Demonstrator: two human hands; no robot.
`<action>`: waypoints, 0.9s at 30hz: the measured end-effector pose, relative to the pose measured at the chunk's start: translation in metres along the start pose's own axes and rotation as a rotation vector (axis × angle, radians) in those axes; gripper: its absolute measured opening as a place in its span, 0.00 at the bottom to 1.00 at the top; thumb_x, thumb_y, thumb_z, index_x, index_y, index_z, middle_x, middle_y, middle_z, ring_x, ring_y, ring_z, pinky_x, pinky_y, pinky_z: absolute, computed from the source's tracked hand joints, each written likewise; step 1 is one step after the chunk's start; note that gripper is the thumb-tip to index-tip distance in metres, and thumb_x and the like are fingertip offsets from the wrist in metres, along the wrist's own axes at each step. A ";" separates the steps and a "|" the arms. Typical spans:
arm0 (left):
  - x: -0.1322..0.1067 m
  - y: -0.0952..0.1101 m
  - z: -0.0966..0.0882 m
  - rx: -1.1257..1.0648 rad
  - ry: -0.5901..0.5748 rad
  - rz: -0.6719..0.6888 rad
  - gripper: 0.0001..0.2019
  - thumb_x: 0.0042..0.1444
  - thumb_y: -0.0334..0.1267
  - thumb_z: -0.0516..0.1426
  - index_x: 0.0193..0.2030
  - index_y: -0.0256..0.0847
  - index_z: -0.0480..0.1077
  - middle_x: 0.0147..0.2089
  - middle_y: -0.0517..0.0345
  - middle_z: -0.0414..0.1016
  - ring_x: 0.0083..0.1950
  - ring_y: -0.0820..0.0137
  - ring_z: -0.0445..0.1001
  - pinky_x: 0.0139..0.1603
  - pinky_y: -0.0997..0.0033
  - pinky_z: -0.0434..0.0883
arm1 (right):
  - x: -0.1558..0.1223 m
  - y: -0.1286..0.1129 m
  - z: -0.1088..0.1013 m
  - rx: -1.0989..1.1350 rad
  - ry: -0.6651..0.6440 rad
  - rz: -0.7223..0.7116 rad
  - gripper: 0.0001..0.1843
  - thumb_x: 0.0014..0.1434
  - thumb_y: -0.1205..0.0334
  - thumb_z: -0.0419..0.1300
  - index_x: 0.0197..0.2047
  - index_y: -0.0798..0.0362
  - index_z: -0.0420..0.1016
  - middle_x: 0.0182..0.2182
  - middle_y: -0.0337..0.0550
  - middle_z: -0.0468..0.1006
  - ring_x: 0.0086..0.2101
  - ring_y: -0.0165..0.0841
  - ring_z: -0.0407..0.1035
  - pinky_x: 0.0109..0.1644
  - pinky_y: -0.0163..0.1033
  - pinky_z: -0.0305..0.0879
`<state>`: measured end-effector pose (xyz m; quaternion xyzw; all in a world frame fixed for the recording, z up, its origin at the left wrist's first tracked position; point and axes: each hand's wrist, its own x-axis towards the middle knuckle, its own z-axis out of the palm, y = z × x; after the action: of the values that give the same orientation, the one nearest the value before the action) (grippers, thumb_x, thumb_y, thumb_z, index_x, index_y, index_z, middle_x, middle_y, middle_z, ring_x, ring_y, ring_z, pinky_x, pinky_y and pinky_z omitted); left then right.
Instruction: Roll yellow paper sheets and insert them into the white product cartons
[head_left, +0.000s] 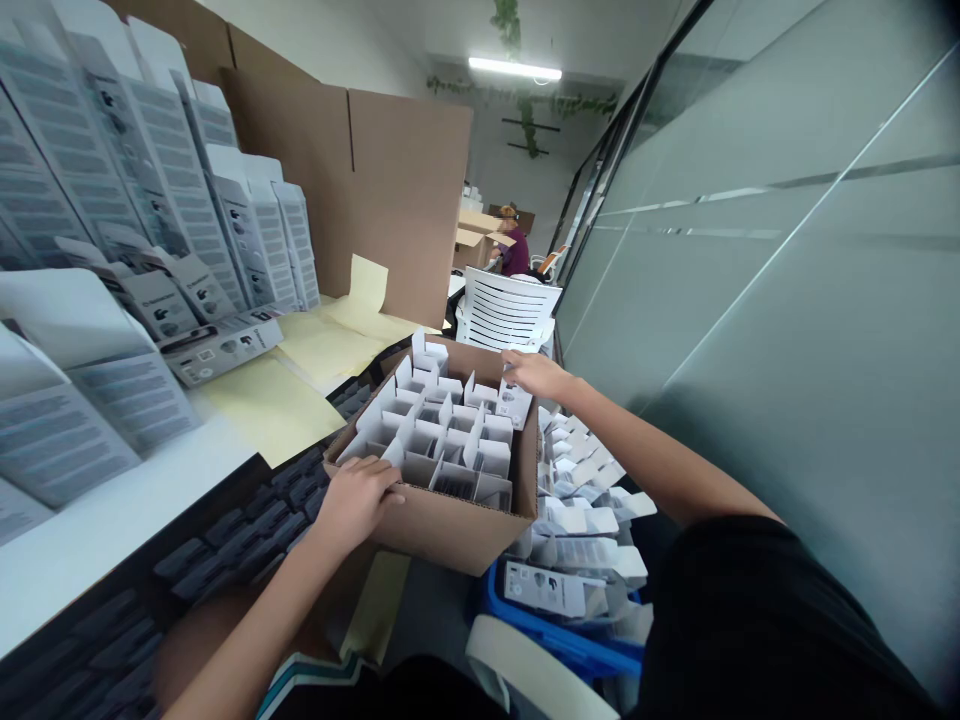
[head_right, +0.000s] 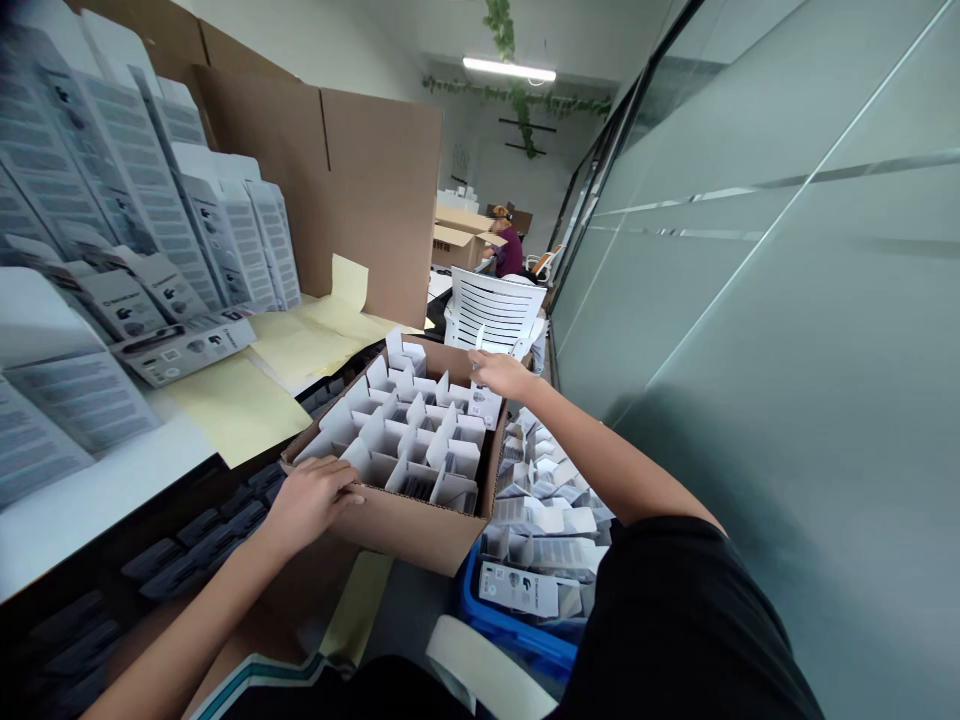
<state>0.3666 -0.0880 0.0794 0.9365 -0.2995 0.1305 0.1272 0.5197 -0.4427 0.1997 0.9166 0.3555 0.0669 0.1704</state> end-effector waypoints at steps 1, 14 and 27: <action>0.000 0.000 0.000 -0.002 0.000 0.001 0.05 0.58 0.34 0.63 0.32 0.41 0.72 0.33 0.56 0.78 0.41 0.56 0.75 0.40 0.61 0.60 | -0.002 -0.002 0.005 0.011 -0.003 -0.007 0.13 0.58 0.77 0.52 0.32 0.55 0.77 0.50 0.53 0.71 0.41 0.38 0.66 0.37 0.39 0.56; 0.003 0.001 0.001 -0.004 0.006 -0.003 0.06 0.59 0.34 0.63 0.31 0.41 0.71 0.33 0.55 0.78 0.40 0.57 0.75 0.40 0.61 0.60 | -0.026 -0.020 0.056 0.271 0.197 0.255 0.24 0.57 0.77 0.51 0.55 0.54 0.69 0.48 0.50 0.77 0.43 0.38 0.72 0.45 0.39 0.65; 0.002 0.002 0.001 -0.010 -0.004 -0.015 0.05 0.58 0.33 0.63 0.32 0.41 0.72 0.34 0.55 0.78 0.41 0.57 0.75 0.40 0.60 0.61 | -0.011 -0.012 0.067 0.369 -0.015 0.496 0.13 0.69 0.55 0.59 0.50 0.55 0.75 0.46 0.45 0.79 0.44 0.36 0.76 0.51 0.48 0.74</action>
<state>0.3669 -0.0910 0.0790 0.9384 -0.2933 0.1262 0.1321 0.5205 -0.4593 0.1328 0.9913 0.1258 0.0340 -0.0179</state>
